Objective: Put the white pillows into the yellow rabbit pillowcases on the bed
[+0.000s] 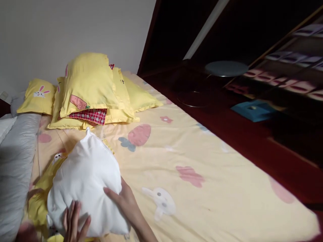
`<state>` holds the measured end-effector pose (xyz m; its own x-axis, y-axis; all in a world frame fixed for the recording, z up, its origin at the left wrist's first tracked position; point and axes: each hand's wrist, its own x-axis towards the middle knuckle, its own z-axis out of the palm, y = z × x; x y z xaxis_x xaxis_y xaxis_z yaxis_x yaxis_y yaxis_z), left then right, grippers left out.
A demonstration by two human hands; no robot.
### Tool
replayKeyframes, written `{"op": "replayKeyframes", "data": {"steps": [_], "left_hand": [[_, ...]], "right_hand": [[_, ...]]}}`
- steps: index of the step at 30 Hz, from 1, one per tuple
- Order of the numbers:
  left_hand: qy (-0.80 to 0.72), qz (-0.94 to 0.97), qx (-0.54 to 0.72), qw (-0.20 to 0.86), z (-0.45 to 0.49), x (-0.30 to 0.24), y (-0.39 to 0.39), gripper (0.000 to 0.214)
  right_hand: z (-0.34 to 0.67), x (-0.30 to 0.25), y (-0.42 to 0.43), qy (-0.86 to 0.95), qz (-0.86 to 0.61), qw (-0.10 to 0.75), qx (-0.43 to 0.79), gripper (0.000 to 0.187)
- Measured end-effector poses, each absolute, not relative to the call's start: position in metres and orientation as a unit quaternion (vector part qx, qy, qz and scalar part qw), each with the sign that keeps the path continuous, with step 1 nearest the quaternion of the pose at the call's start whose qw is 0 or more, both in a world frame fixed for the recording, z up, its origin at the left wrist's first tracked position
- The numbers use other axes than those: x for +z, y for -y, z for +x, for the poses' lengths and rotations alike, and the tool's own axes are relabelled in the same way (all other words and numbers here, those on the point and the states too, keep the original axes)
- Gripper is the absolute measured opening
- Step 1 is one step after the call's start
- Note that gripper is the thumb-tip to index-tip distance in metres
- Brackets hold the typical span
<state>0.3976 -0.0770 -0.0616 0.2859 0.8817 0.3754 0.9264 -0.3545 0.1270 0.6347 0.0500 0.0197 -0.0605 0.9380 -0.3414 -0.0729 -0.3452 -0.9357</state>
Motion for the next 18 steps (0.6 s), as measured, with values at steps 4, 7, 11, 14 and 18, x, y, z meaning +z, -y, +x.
{"op": "replayKeyframes", "data": {"steps": [4, 7, 11, 14, 18], "left_hand": [[0.606, -0.775, -0.139, 0.112, 0.394, -0.053, 0.011, 0.086], [0.638, -0.753, -0.122, 0.105, 0.382, -0.038, -0.037, 0.088], [0.632, -0.767, -0.1, 0.045, 0.382, -0.023, -0.078, 0.092], [0.629, -0.772, -0.093, 0.013, 0.388, -0.022, -0.094, 0.094], [0.627, -0.774, -0.088, 0.016, 0.388, -0.03, -0.099, 0.091]], "right_hand": [[0.62, 0.017, -0.068, 0.447, -0.477, 0.45, 0.609, 0.069], [0.621, -0.024, -0.054, 0.427, -0.513, 0.477, 0.572, 0.058], [0.599, -0.086, -0.008, 0.489, -0.583, 0.421, 0.493, 0.031], [0.554, -0.108, 0.014, 0.633, -0.46, 0.379, 0.494, 0.028], [0.5, -0.11, 0.004, 0.712, -0.451, 0.254, 0.474, 0.028]]}}
